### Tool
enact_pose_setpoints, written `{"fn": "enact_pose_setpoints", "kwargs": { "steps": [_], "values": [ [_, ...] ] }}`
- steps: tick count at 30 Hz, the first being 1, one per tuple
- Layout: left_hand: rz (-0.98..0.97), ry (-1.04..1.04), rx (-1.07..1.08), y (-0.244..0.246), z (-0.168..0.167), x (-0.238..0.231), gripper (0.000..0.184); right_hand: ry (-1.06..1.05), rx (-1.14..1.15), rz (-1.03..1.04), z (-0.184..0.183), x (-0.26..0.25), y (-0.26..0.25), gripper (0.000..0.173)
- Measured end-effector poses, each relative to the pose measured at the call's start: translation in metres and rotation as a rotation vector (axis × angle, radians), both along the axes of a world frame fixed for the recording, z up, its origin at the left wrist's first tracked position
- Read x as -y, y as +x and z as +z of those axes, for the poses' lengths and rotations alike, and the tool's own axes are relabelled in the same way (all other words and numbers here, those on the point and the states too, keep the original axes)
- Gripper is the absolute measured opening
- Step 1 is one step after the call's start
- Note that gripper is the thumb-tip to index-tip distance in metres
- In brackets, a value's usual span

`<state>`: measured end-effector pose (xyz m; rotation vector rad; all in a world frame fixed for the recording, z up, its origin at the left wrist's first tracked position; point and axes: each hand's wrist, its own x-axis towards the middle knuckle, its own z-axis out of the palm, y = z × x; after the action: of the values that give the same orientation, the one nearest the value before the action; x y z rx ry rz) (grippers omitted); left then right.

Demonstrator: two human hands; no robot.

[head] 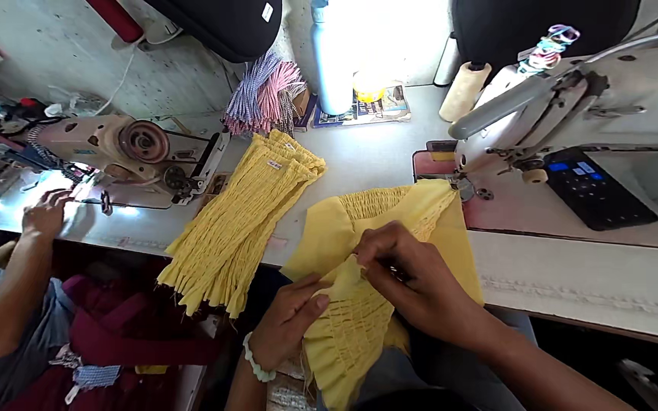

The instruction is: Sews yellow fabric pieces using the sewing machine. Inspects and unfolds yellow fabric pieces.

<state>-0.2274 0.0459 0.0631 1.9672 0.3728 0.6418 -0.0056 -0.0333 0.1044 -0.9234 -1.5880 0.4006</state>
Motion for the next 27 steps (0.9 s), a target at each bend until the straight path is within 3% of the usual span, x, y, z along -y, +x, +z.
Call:
{"fn": "enact_pose_setpoints", "kwargs": {
  "steps": [3, 7, 11, 14, 20, 27],
  "values": [
    [0.133, 0.034, 0.016, -0.001, -0.001, -0.002, 0.053, 0.021, 0.02, 0.063, -0.002, -0.002, 0.001, 0.013],
    [0.415, 0.012, 0.067, 0.003, 0.008, -0.002, 0.018, -0.024, 0.011, 0.081, -0.001, -0.003, -0.002, 0.017],
    [0.551, -0.095, 0.27, 0.017, 0.03, 0.008, 0.032, -0.023, 0.113, -0.004, 0.005, -0.012, -0.01, 0.023],
    [0.576, -0.157, 0.385, 0.024, 0.044, 0.012, 0.039, -0.025, 0.119, -0.057, 0.009, -0.021, -0.012, 0.015],
    [0.603, -0.094, 0.409, 0.033, 0.052, 0.01, 0.01, -0.001, 0.109, -0.005, 0.017, -0.033, -0.012, 0.017],
    [0.513, 0.107, 0.387, 0.031, 0.056, 0.012, 0.012, -0.027, 0.005, -0.086, 0.03, -0.031, -0.02, 0.013]
  ]
}}
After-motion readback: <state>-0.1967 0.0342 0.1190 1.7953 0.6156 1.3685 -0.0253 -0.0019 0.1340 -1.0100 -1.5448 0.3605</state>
